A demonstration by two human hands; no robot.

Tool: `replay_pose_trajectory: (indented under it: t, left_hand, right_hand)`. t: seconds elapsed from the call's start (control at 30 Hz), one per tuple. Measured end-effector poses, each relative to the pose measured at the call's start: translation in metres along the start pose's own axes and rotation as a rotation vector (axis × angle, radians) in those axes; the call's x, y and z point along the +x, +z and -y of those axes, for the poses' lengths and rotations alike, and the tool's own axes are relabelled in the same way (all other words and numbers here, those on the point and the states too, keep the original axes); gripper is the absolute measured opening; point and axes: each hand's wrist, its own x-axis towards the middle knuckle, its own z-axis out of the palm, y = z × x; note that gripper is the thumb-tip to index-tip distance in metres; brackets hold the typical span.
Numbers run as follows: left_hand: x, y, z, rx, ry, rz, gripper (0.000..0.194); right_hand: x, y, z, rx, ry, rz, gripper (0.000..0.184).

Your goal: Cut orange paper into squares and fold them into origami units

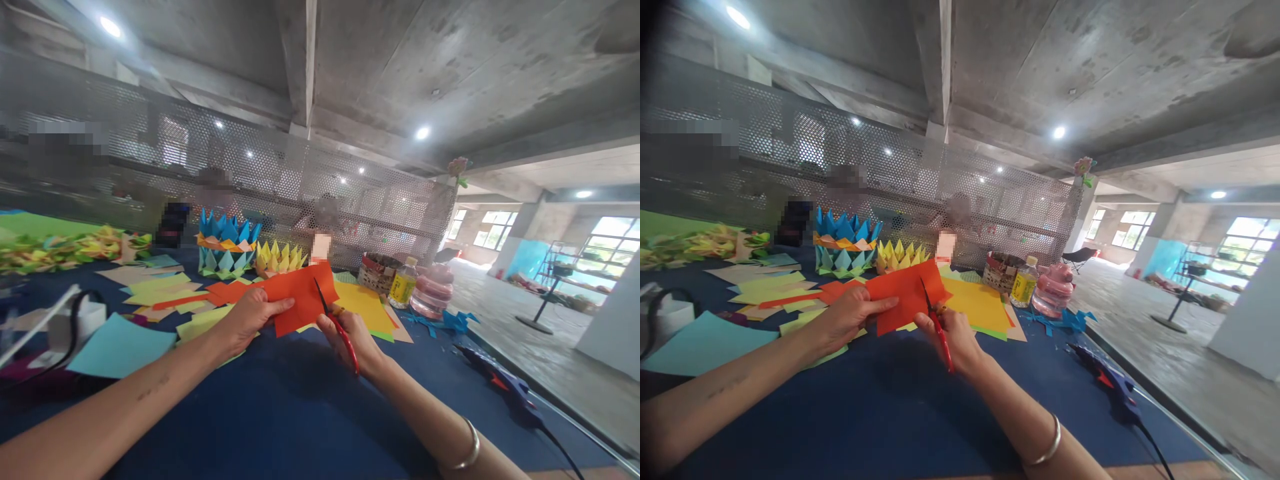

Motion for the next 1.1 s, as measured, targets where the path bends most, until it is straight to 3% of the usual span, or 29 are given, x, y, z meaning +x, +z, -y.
replay_pose_trajectory:
  t: [0.5,0.87,1.1]
  left_hand:
    - [-0.0023,0.0012,-0.0007,-0.016,-0.036,0.008,0.045]
    - [-0.0006,-0.0007,0.0018,-0.014,-0.058,0.033,0.042]
    - [-0.0028,0.0019,0.0049,-0.016,-0.07,0.067,0.038]
  right_hand:
    - [0.0075,0.0042,-0.0085,-0.046,-0.082,-0.11,0.053]
    - [0.0036,-0.0015,-0.0045,-0.07,-0.109,-0.051,0.049]
    - [0.0028,0.0,-0.0088,-0.01,-0.027,-0.021,0.05]
